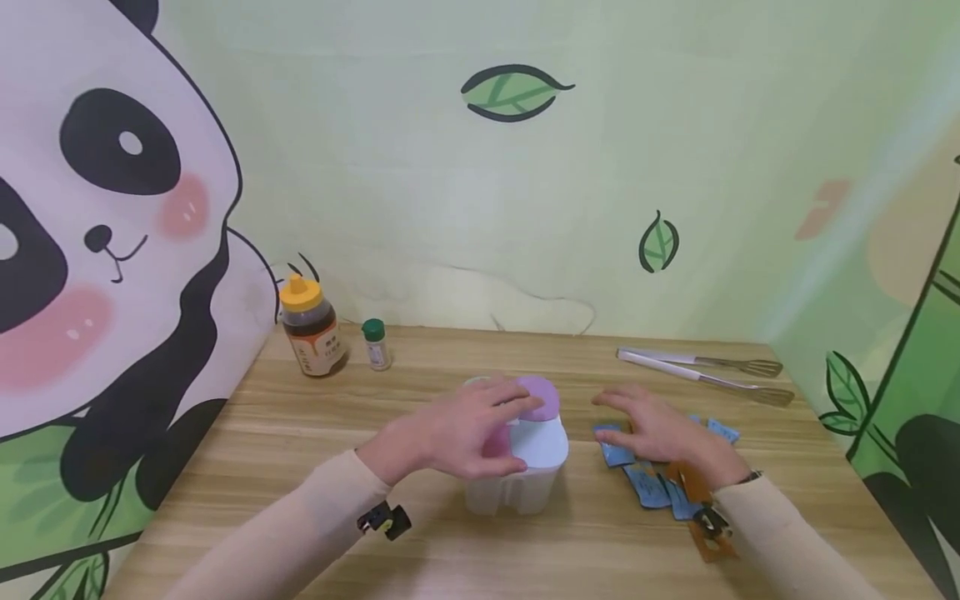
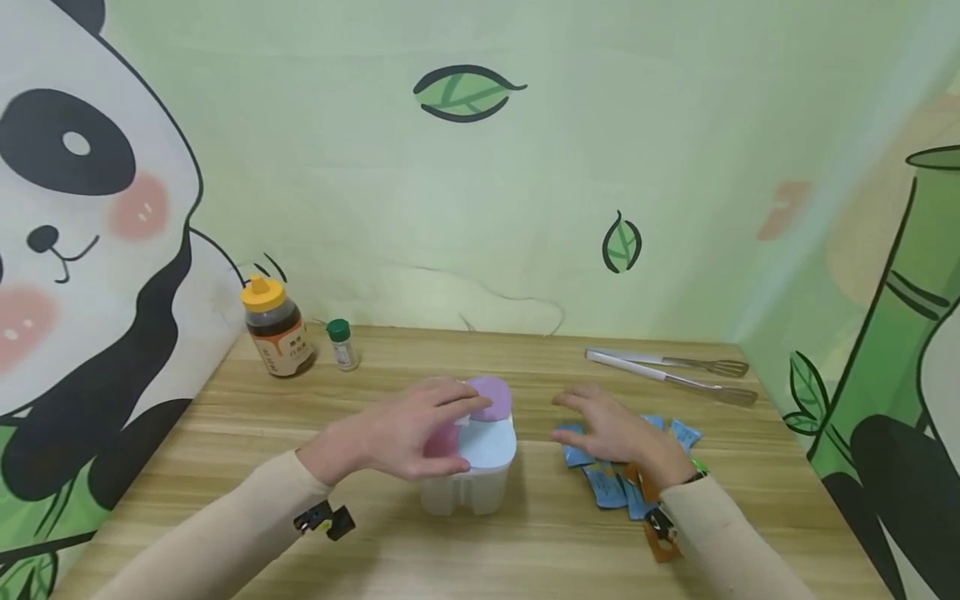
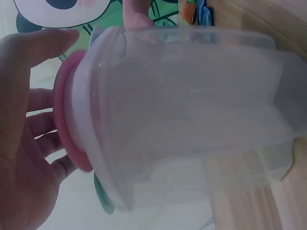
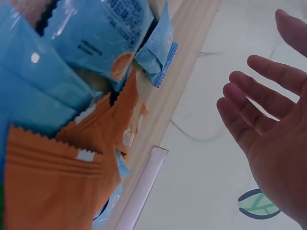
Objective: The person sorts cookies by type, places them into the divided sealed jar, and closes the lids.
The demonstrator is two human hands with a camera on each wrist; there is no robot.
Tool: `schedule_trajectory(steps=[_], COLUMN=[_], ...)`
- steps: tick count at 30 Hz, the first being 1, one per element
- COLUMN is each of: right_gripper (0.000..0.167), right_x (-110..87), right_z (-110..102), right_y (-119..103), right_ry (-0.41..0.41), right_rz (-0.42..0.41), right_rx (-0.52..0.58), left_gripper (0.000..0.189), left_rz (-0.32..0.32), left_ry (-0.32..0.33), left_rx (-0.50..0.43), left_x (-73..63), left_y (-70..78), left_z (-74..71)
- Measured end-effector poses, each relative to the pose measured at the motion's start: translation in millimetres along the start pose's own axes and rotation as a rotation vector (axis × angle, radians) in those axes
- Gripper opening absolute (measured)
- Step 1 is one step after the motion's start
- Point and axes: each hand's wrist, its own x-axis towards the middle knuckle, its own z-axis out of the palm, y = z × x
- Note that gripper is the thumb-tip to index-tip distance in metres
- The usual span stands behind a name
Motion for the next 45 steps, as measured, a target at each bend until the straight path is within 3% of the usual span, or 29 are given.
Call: schedule_trajectory(steps=[5,13,19,26,33,38,45], right_gripper=[0.049,0.043,0.044,0.042,0.048,0.05,0.051], right_x=[-0.4,-0.7,1.7,6.3,8.0,6.7,4.5], right_z=[2.0,6.3,7.7,7.2,8.9,11.0,17.3], right_y=[3.8,8.9,12.1,13.0,13.6,15.5,19.6], right_ry=[0.007,-0.037,-0.055,-0.161,-0.218,-0.229,-0.213], right_rz=[-0.031,-0.002,-0.017,0.006,0.008,0.041,0.007], right_rx=[-0.017,0.012,-0.005,0.018,-0.008,0.003,0.009], left_gripper=[0.065,0.053,0.049,0.047,0.05,0.05,0.049], left_rz=[0.026,0.028,0.003,-0.011,-0.052,-0.064,-0.059], left_ry=[0.01,-0.002,-0.003,0.023,-0.003,-0.005,0.045], left_rx=[0.014,0.041,0.066,0.113,0.17,0.182,0.19], left_x=[2.7,6.3,6.9,9.4,10.6,12.2,12.3], left_y=[5.2,10.7,14.4,19.0,24.1,24.8,25.3], left_z=[4.4,6.3,7.9,10.7,9.4,9.8,13.1])
